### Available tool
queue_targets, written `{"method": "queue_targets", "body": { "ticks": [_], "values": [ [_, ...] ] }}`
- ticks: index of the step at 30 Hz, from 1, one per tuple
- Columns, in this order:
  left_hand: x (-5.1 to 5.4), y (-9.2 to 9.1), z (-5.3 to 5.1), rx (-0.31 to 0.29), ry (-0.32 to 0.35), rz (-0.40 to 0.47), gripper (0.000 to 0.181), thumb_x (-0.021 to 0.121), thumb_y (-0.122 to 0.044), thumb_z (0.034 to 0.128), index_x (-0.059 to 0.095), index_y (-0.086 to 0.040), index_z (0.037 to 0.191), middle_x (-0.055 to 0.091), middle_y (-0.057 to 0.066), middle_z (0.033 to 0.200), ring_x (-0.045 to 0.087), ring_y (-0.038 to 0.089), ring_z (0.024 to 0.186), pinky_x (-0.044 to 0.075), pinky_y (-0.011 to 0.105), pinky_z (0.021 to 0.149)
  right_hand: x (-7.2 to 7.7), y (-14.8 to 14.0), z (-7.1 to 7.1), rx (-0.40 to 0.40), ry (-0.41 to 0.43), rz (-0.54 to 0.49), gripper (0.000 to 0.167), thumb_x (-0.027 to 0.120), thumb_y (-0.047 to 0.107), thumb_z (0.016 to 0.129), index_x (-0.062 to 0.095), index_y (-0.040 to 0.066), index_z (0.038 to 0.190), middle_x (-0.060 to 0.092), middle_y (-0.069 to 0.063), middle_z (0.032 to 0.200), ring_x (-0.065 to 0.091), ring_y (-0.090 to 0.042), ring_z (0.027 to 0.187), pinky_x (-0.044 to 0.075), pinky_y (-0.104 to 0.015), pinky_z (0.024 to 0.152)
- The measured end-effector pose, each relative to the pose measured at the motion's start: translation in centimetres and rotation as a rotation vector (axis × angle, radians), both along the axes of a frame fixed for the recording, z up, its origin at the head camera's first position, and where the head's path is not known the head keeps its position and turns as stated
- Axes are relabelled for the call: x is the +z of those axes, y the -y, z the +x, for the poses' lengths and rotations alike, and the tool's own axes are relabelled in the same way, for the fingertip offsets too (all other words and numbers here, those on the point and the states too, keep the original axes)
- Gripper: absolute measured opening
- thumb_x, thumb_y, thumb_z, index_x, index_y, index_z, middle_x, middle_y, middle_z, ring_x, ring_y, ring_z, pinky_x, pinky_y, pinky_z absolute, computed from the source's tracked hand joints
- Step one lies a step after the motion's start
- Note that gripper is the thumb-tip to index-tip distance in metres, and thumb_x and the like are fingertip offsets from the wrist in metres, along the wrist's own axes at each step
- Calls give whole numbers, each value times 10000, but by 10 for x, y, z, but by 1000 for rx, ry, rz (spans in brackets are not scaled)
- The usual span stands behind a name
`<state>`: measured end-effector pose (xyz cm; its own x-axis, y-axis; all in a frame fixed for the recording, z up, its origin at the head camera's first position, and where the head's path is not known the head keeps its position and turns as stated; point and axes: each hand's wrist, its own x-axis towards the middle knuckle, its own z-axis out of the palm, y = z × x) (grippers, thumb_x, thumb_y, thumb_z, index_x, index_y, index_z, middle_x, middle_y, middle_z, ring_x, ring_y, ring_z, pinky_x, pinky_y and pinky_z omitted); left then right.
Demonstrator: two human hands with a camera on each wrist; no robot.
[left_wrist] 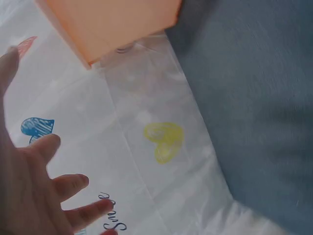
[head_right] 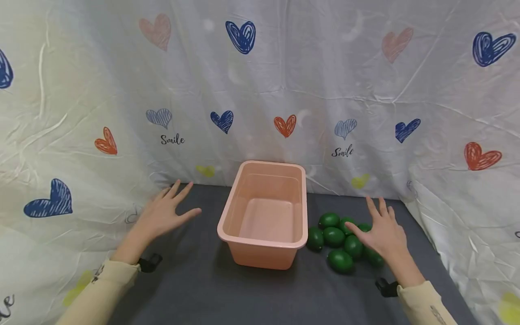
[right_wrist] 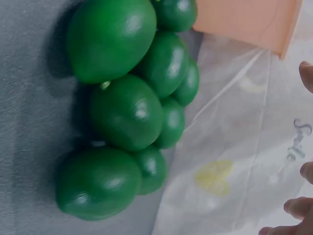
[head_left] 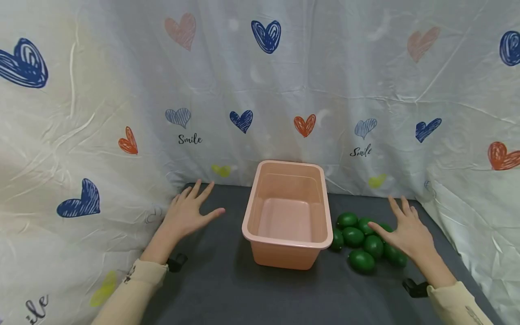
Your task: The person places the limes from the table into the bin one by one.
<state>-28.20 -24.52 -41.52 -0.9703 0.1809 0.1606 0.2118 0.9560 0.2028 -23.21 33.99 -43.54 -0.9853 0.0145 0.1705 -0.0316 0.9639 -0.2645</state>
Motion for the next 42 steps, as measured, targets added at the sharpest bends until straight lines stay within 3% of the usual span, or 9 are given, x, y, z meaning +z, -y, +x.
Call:
{"method": "queue_targets", "body": {
  "ticks": [8,13,18,22,26,30,35,37,42],
  "values": [
    [0,-21,12,-109,-81,310,851,609,-598,1029,237,-250,1711,260,150,1748,312,524,1524,292,774,1150,-17,-33,7,-84,62,-79,1115,534,765,970,103,36,1695,99,-447,1653,552,-695,1079,505,-509,564],
    [-12,-39,23,-228,-138,463,784,644,-479,1045,292,-225,1698,334,138,1721,409,471,1488,315,744,1155,-30,-54,11,-135,80,-115,1101,521,742,988,117,-18,1676,171,-496,1600,354,-801,1236,454,-783,843],
    [-26,-55,34,-294,-118,525,789,704,-413,1015,320,-267,1689,351,101,1718,505,433,1421,352,743,1125,-44,-66,22,-182,142,-181,1112,523,729,996,121,-71,1654,222,-490,1584,368,-742,1296,399,-794,983],
    [-35,-63,33,-321,-110,541,819,745,-379,984,329,-296,1685,319,45,1737,404,428,1509,341,737,1140,-51,-71,28,-222,220,-228,1128,498,758,989,109,-66,1654,308,-481,1549,614,-606,1024,544,-608,786],
    [-44,-67,35,-326,-109,575,818,737,-360,986,323,-277,1686,313,40,1739,505,377,1388,500,604,1008,-57,-71,30,-251,281,-265,1126,491,775,979,143,-57,1653,362,-514,1482,593,-331,644,447,-399,537],
    [-49,-71,36,-332,-100,594,844,734,-393,988,291,-266,1696,311,58,1740,546,325,1270,524,503,891,-62,-69,30,-261,300,-276,1121,493,783,971,179,-53,1648,298,-520,1506,605,-308,668,439,-370,537],
    [-53,-79,38,-341,-131,550,892,749,-461,969,284,-249,1700,254,9,1760,428,381,1493,399,690,1113,-68,-70,30,-254,295,-265,1128,523,782,960,214,-69,1633,378,-527,1457,624,-360,689,456,-399,546],
    [-57,-81,40,-343,-137,528,885,752,-469,967,307,-232,1694,238,-12,1762,401,406,1517,354,721,1137,-72,-72,32,-244,298,-250,1127,534,777,958,229,-80,1624,377,-524,1460,656,-478,794,515,-470,616],
    [-63,-87,43,-324,-114,505,911,744,-521,961,285,-251,1700,261,-10,1755,528,365,1368,485,645,1001,-80,-74,42,-236,332,-246,1135,554,771,956,241,-99,1613,324,-492,1512,565,-660,1150,555,-546,757]
  ]
}}
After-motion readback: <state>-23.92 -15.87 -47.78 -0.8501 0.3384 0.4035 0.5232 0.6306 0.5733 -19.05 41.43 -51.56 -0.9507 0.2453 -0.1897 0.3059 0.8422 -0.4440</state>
